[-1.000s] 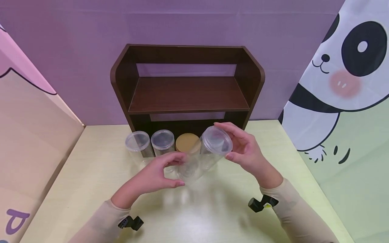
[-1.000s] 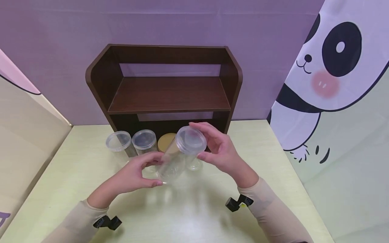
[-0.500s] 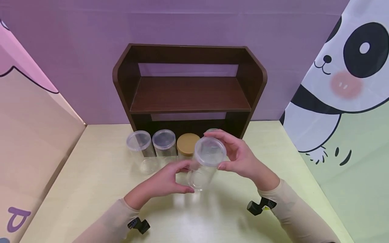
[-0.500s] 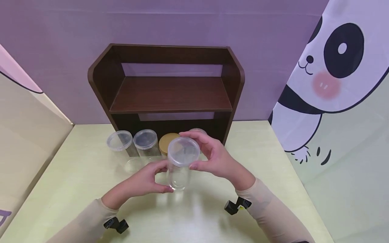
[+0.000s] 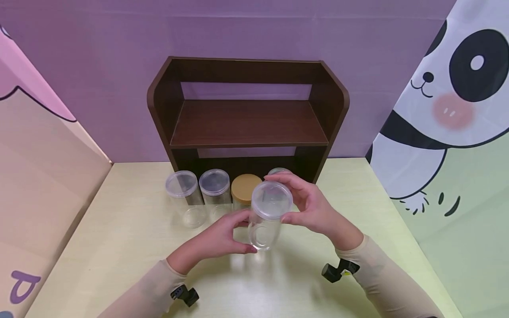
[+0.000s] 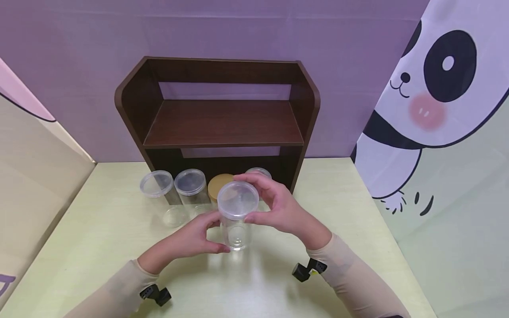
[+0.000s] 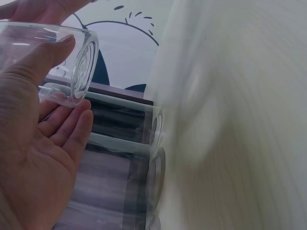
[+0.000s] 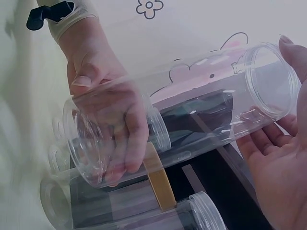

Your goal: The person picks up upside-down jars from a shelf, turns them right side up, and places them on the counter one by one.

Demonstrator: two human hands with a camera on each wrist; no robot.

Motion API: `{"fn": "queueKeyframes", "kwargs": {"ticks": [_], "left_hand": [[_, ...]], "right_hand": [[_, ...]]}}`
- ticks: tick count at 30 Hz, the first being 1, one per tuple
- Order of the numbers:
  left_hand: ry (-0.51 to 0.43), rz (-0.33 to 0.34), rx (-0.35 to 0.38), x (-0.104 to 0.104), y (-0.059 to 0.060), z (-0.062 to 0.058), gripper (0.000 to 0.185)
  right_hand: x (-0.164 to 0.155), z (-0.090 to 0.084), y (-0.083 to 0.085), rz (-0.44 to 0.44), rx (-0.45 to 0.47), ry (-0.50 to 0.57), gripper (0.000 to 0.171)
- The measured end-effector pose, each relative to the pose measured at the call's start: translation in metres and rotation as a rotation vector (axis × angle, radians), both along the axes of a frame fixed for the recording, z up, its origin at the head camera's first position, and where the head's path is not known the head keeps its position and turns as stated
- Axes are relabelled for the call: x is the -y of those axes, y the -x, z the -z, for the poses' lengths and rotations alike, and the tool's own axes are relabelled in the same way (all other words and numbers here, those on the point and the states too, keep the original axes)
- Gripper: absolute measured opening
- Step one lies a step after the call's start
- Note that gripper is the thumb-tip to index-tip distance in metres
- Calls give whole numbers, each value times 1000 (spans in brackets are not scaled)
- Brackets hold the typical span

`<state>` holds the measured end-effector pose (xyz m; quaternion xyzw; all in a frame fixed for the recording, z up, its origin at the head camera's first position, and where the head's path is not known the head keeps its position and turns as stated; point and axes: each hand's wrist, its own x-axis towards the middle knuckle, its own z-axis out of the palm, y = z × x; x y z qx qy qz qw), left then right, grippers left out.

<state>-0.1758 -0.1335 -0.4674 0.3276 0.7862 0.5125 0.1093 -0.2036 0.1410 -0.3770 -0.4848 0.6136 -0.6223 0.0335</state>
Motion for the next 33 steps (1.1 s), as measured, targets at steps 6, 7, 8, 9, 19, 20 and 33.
{"fn": "queueKeyframes", "kwargs": {"ticks": [6,7,8,9,19,20,33], "left_hand": [[6,-1,6,1,0,2,69],[7,-1,6,1,0,2,70],[7,-2,9,1,0,2,71],[5,0,7,2,0,3,72],[9,22,25,8,1,7,74],[11,22,27,8,1,6,73],[15,35,0,12,2,7,69]], "right_hand": [[-1,2,1,15,-4,5,83],[-1,3,0,20,-4,4,82],[-2,3,0,27,-5,0,82],[-3,3,0,35,-4,-3,82],[-24,11,-2,126,45,-40,77],[-27,12,-2,137,53,-40,77],[-71,19,5,251,83,-13,64]]}}
